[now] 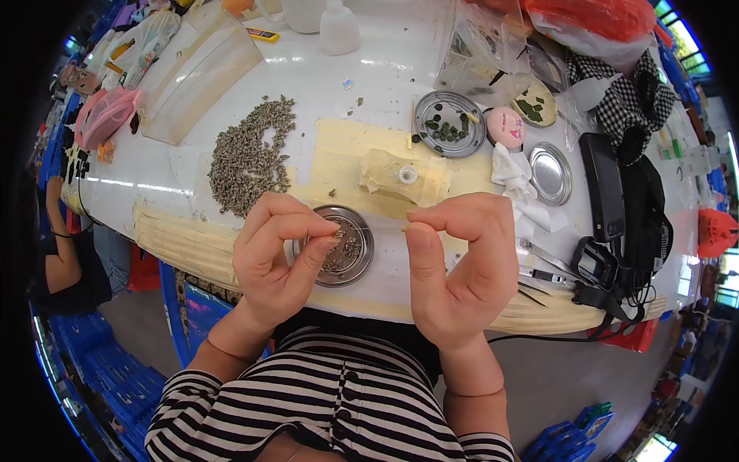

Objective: The person picks up small metal components from a pile on the table and carefully fits them together by hand inside a circular metal housing.

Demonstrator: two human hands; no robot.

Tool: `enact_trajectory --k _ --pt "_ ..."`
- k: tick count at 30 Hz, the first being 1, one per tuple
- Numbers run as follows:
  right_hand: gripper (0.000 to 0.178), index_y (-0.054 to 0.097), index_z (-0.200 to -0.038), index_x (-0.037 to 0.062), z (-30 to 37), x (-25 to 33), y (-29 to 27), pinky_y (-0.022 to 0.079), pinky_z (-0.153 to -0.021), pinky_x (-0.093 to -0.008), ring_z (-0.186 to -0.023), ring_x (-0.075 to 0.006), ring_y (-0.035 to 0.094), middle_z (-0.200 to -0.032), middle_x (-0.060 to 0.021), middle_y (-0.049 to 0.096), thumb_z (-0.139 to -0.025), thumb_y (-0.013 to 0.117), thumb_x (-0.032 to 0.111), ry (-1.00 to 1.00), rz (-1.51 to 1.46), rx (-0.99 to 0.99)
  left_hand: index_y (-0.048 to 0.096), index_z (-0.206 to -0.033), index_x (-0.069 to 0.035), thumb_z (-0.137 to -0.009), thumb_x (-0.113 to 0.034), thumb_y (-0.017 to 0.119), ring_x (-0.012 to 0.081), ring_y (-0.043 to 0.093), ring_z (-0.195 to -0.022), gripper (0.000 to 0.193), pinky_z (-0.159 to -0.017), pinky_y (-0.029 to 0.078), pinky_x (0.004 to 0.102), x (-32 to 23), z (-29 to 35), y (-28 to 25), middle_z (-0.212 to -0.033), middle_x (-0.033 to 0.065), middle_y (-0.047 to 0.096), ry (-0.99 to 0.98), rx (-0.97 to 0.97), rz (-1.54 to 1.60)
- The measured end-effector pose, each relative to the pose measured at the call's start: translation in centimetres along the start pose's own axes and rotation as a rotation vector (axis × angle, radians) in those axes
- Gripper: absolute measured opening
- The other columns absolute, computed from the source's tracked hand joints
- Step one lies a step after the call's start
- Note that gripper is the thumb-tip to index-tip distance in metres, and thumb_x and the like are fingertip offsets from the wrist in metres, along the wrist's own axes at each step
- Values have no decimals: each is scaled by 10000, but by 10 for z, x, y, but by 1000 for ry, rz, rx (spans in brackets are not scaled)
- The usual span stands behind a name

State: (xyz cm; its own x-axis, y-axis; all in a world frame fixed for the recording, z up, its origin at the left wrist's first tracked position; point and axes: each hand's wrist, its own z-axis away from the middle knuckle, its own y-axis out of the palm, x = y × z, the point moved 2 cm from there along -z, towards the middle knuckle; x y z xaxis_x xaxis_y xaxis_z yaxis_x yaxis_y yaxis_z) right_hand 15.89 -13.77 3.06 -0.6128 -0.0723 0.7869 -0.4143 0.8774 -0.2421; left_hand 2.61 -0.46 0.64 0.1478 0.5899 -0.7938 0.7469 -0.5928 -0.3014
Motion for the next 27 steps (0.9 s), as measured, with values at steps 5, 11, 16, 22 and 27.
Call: enact_trajectory --k 5,11,16,22,27 --pt "70 637 -874 15 8 -5 11 427 -733 -285 -801 -192 531 -842 -64 614 -854 699 39 116 -137 60 719 -901 -34 -744 21 773 195 565 -744 175 -651 444 285 -1 -1 -1 -827 63 601 0 4 -10" --pt "74 641 -876 22 8 -5 11 427 -728 -283 -800 -193 532 -839 -63 617 -845 707 31 112 -105 66 721 -900 -34 -745 14 778 194 565 -745 172 -651 445 284 -1 -1 -1 -827 61 600 0 5 -11" --pt "77 642 -867 23 8 -5 12 430 -721 -286 -791 -196 533 -829 -58 614 -838 713 25 79 -67 66 722 -902 -35 -746 14 779 192 565 -743 172 -651 448 280 -2 -1 0 -828 59 600 -5 3 -6" --pt "75 641 -858 27 8 -4 12 428 -717 -285 -789 -194 532 -823 -56 613 -837 713 25 89 -52 53 723 -902 -32 -742 17 781 190 565 -738 177 -641 450 276 -2 -1 0 -828 61 600 0 -3 0" --pt "76 639 -856 29 9 -5 12 426 -718 -283 -791 -194 532 -821 -55 615 -840 714 33 93 -49 53 721 -900 -30 -745 17 781 189 567 -736 173 -637 451 276 -2 -1 0 -827 63 599 0 -1 -2"
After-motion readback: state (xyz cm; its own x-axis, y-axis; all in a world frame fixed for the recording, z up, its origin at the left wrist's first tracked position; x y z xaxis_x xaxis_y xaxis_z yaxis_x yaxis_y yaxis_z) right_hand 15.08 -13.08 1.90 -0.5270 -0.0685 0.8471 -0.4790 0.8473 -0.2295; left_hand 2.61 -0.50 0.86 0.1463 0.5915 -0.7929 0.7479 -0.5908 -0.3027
